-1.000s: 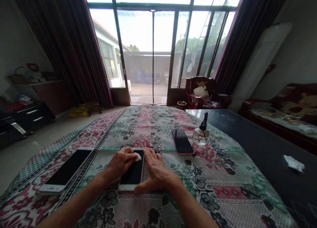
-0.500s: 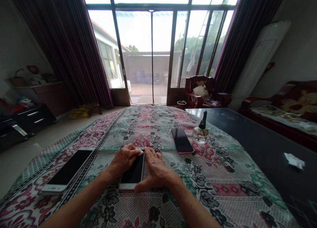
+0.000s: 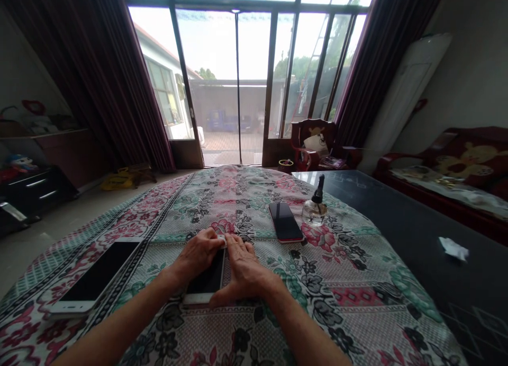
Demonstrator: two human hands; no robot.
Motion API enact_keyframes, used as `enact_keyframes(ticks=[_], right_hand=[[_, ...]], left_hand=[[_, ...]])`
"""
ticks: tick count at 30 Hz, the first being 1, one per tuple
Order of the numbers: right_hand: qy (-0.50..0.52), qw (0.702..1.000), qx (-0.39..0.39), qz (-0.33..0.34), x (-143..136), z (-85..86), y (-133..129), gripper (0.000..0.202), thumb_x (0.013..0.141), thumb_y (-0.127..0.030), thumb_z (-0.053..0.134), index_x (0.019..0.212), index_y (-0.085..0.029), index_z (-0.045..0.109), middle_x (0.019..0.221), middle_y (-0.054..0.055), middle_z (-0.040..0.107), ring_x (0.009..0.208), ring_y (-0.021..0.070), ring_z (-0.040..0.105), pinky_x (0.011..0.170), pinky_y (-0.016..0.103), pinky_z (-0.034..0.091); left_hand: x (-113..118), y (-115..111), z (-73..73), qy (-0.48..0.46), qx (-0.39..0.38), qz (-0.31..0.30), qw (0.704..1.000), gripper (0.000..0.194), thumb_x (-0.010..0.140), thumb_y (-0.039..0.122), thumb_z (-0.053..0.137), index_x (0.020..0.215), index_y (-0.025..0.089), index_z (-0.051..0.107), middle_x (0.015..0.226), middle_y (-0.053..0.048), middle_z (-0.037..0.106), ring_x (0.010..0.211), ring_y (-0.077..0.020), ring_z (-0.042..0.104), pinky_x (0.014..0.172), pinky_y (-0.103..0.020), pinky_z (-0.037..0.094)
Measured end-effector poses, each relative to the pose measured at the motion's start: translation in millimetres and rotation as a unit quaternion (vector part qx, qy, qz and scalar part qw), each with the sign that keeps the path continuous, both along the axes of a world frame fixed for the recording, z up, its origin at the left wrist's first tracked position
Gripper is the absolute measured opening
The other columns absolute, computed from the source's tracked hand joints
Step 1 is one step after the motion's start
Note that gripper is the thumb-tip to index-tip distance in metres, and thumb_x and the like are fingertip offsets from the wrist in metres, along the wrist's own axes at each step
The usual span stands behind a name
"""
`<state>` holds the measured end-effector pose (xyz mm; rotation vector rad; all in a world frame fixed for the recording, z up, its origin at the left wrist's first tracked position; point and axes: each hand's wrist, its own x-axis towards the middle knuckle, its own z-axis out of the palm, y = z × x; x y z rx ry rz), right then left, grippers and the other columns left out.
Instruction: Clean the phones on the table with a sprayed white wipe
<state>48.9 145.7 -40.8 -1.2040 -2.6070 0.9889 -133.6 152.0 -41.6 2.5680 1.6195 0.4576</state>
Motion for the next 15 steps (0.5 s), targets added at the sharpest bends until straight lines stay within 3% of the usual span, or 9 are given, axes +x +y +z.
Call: enact_keyframes(ticks=[8, 11, 15], right_hand=[[-0.01, 1.0, -0.002, -0.004, -0.4, 5.6, -0.4, 0.143, 0.049, -0.069, 0.074, 0.146, -0.006, -0.011, 0.154, 0.016, -0.009, 0.141, 0.0296, -0.013, 0.116, 0.043, -0.001], [-0.024, 1.0, -0.002, -0.001, 0.9, 5.1, 0.8, 0.142, 0.049, -0.068, 0.074, 0.146, -0.007, -0.011, 0.154, 0.015, -0.01, 0.141, 0.0289, -0.014, 0.116, 0.043, 0.0], [-0.029, 1.0, 0.001, 0.0, 2.0, 2.0, 2.4, 0.143, 0.048, -0.07, 0.073, 0.146, -0.006, -0.011, 0.154, 0.015, -0.01, 0.141, 0.0285, -0.014, 0.116, 0.042, 0.0]], left_hand=[[2.0, 23.0, -0.1, -0.001, -0.003, 0.066, 0.998, 0.027, 0.091, 0.021, 0.043, 0.081, 0.02, 0.068, 0.084, -0.005, 0.053, 0.078, -0.0151, 0.051, 0.076, -0.026, 0.043], [1.2, 18.8, -0.3, 0.008, 0.0, 0.064, 0.998, 0.027, 0.091, 0.021, 0.042, 0.083, 0.02, 0.068, 0.085, -0.005, 0.053, 0.079, -0.0159, 0.05, 0.075, -0.026, 0.043], [-0.9, -0.7, 0.7, 0.008, 0.002, 0.017, 1.0, 0.027, 0.093, 0.022, 0.04, 0.095, 0.022, 0.067, 0.086, -0.005, 0.052, 0.083, -0.0171, 0.049, 0.075, -0.027, 0.044]])
